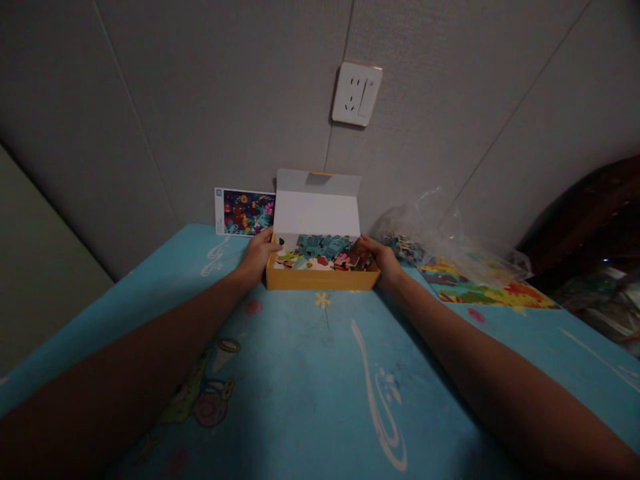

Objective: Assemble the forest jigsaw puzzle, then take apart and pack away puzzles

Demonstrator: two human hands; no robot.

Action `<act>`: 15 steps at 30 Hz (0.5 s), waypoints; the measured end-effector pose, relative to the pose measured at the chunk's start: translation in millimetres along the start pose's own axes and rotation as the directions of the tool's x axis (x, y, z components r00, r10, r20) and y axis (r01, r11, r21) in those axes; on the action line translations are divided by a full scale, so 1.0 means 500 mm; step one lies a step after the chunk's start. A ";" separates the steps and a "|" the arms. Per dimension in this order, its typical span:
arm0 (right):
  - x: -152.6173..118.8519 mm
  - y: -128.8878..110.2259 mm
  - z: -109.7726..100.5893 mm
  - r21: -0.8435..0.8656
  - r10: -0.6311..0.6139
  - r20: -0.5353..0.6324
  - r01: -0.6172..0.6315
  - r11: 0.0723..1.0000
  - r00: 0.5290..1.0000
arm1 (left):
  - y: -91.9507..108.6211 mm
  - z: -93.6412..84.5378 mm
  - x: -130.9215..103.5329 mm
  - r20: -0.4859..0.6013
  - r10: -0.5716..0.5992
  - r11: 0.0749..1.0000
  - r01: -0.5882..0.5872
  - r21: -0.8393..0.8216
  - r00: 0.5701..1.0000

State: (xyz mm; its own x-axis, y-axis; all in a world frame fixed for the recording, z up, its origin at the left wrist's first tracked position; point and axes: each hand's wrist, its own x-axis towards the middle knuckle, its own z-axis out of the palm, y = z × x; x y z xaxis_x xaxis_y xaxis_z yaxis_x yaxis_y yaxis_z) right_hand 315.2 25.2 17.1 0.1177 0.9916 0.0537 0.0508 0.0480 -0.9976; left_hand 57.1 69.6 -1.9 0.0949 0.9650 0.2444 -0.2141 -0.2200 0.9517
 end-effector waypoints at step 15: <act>-0.017 0.012 0.002 0.316 -0.018 0.065 -0.003 0.949 0.998 | 0.019 -0.010 0.002 -0.051 -0.182 0.971 0.171 -0.167 0.982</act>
State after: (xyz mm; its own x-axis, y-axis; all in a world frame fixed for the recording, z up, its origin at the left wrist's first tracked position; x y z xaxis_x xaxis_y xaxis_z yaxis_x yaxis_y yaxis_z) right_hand 313.4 17.4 10.8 0.0521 0.9963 0.0689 -0.2656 0.0804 -0.9607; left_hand 50.2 68.9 6.3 0.0825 0.9949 0.0578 -0.3544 -0.0249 0.9348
